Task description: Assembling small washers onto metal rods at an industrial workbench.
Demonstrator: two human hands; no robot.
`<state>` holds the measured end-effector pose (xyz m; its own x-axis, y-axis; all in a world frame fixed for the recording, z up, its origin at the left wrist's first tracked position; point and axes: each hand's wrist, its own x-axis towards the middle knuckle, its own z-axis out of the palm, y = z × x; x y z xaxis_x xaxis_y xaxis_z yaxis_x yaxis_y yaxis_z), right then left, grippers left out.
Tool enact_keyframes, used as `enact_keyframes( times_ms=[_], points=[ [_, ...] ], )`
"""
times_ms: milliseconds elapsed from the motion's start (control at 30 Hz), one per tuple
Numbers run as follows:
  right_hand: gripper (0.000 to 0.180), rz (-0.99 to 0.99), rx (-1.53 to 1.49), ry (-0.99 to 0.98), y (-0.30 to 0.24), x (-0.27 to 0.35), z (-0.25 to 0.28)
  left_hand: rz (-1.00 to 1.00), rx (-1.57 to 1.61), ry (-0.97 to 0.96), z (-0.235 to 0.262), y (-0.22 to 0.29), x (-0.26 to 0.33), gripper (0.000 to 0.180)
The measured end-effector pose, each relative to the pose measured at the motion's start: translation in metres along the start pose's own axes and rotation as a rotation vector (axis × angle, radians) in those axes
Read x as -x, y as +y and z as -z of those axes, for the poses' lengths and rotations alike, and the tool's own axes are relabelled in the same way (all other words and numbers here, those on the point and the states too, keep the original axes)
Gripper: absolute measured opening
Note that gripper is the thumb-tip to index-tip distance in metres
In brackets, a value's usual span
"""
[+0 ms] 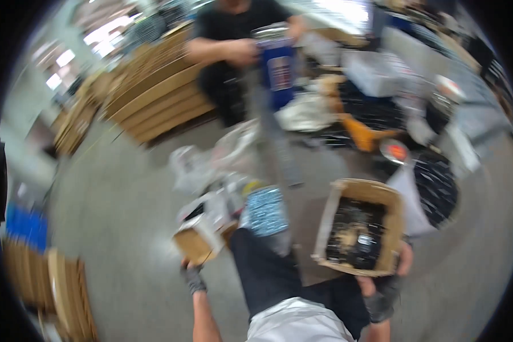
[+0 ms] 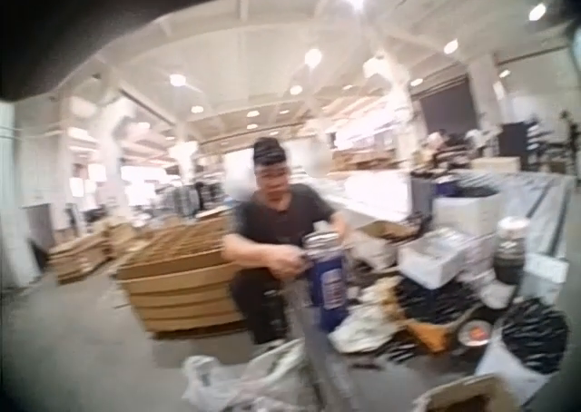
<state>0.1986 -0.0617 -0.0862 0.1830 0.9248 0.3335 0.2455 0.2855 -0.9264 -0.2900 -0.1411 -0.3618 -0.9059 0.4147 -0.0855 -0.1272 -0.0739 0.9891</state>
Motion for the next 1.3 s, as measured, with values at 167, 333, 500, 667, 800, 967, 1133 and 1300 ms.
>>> enact_keyframes(
  times_ms=[167,333,500,667,800,967,1133,1300],
  points=[
    [0.091,0.149,0.200,-0.039,0.009,0.003,-0.015,-0.511,-0.324,-0.032,-0.019,0.133,0.032,0.029],
    [0.083,0.306,0.277,-0.083,0.028,-0.005,-0.006,-0.315,-0.290,0.045,0.020,0.137,0.035,0.027],
    [0.077,0.367,0.359,-0.047,0.048,0.002,0.007,0.048,-0.177,0.434,0.128,0.085,0.019,0.029],
    [0.052,0.405,0.470,-0.033,0.020,0.008,-0.009,0.174,-0.099,0.613,0.178,0.038,0.035,0.031],
    [0.053,0.349,0.443,-0.131,0.005,0.007,-0.026,0.200,-0.080,0.578,0.174,0.017,0.032,0.030],
    [0.076,0.180,0.425,-0.068,0.091,-0.012,0.062,0.149,-0.016,0.394,0.117,0.041,0.012,0.030],
    [0.104,0.282,0.359,-0.048,0.023,-0.004,-0.022,-0.081,-0.094,0.081,0.052,0.101,0.006,0.029],
    [0.109,0.060,-0.026,-0.001,-0.015,-0.004,-0.029,-0.524,-0.280,-0.204,-0.052,0.181,0.022,0.020]
  ],
)
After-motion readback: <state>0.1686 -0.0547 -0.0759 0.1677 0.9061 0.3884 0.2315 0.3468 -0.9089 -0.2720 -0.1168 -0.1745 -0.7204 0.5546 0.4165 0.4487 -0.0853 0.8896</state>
